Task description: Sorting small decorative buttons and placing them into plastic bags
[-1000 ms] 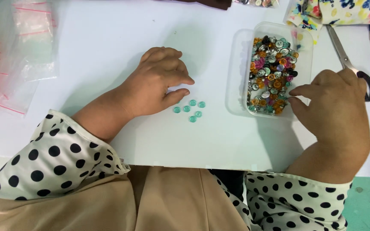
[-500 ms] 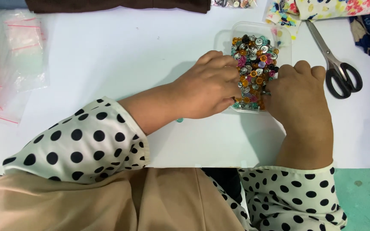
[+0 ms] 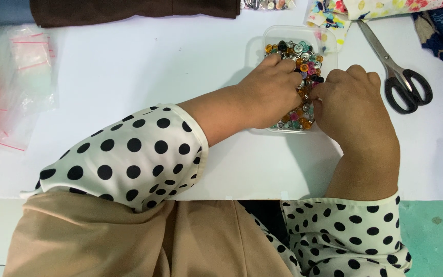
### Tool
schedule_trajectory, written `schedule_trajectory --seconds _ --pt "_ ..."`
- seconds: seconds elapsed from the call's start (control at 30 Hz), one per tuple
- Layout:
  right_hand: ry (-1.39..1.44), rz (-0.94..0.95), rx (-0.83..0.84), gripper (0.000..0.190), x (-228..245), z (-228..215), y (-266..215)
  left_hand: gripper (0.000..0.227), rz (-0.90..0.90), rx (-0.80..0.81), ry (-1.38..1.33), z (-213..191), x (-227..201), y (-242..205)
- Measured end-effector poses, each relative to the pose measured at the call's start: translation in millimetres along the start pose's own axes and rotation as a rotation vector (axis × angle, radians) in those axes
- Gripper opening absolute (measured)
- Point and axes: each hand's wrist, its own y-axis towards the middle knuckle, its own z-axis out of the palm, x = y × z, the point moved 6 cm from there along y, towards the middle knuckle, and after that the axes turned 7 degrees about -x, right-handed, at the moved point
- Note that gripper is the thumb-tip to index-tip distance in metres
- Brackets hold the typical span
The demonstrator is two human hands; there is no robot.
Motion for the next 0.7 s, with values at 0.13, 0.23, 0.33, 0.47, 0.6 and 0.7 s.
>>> schedule_trajectory --seconds 0.13,0.23,0.33,0.47,0.6,0.7 --pt "0.069 0.007 -0.067 0.020 0 0 -7 0.020 -0.074 0.333 0.011 14 8 -4" --pt "0.053 0.003 -0.036 0.015 2 -1 -6 0.018 -0.075 0.216 0.026 13 5 -2" --pt "-0.017 0.006 0.090 0.017 6 3 -6 0.018 -0.070 0.183 -0.034 10 -1 1" --pt "-0.132 -0.004 0.058 0.014 11 2 -5 0.016 -0.042 0.142 -0.042 9 -6 8" --pt "-0.128 0.003 0.104 0.020 11 7 -4 0.019 -0.041 0.102 -0.019 16 -8 10" --pt "-0.128 -0.007 0.019 0.019 12 4 -5 0.018 -0.065 0.211 0.007 18 -6 14"
